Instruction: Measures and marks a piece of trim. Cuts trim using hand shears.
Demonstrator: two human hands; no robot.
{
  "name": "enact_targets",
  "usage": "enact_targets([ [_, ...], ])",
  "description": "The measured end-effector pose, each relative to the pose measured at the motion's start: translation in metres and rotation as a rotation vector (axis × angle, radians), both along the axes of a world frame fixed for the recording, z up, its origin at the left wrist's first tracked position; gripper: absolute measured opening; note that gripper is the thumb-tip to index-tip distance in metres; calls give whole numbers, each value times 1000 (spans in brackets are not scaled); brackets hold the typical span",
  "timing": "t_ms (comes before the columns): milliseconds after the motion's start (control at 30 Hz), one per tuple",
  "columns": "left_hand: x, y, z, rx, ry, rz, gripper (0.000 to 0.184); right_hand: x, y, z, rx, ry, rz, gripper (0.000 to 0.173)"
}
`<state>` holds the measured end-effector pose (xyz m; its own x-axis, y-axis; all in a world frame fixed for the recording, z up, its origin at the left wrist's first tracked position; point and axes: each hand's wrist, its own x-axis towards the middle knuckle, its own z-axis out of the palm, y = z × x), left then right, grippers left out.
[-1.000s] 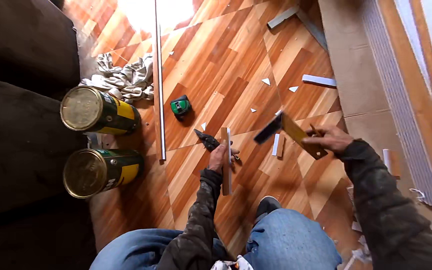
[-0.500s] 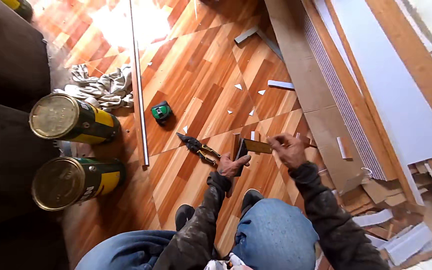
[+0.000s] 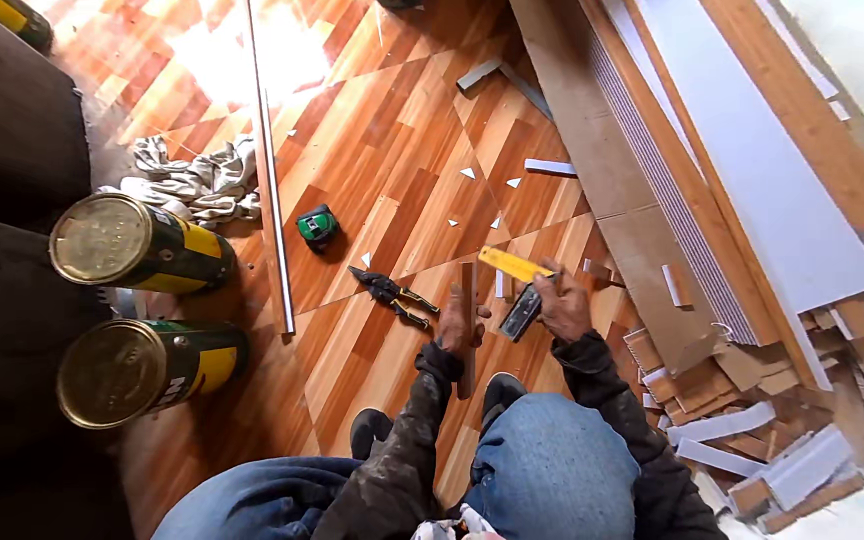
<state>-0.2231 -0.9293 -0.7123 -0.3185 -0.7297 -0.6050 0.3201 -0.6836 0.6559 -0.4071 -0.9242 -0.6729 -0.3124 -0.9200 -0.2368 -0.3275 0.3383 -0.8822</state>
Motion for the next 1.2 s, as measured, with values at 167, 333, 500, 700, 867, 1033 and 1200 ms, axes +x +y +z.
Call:
enact_targets([
  [167, -8, 7, -10, 42, 101, 58, 59, -1, 19, 22, -365, 16, -6, 30],
  [333, -30, 29, -26, -230, -48, 84, 26, 16, 34, 4, -295, 37, 212, 29],
  [500, -33, 52, -19, -305, -41, 67, 23, 20, 48, -11, -70, 208, 199, 33],
  [700, -32, 67, -12, -372, -205, -37, 48, 27, 49, -10, 76, 253, 100, 28],
  [867, -28, 69, -18, -456, -182, -41, 87, 30, 48, -8, 109, 296, 81, 28],
  [1033, -30, 71, -28, -574, -162, -50, 82, 31, 41, -7, 155, 279, 103, 28],
  [1200, -17, 63, -23, -373, 125, 66, 77, 22, 46, -15, -179, 113, 31, 34],
])
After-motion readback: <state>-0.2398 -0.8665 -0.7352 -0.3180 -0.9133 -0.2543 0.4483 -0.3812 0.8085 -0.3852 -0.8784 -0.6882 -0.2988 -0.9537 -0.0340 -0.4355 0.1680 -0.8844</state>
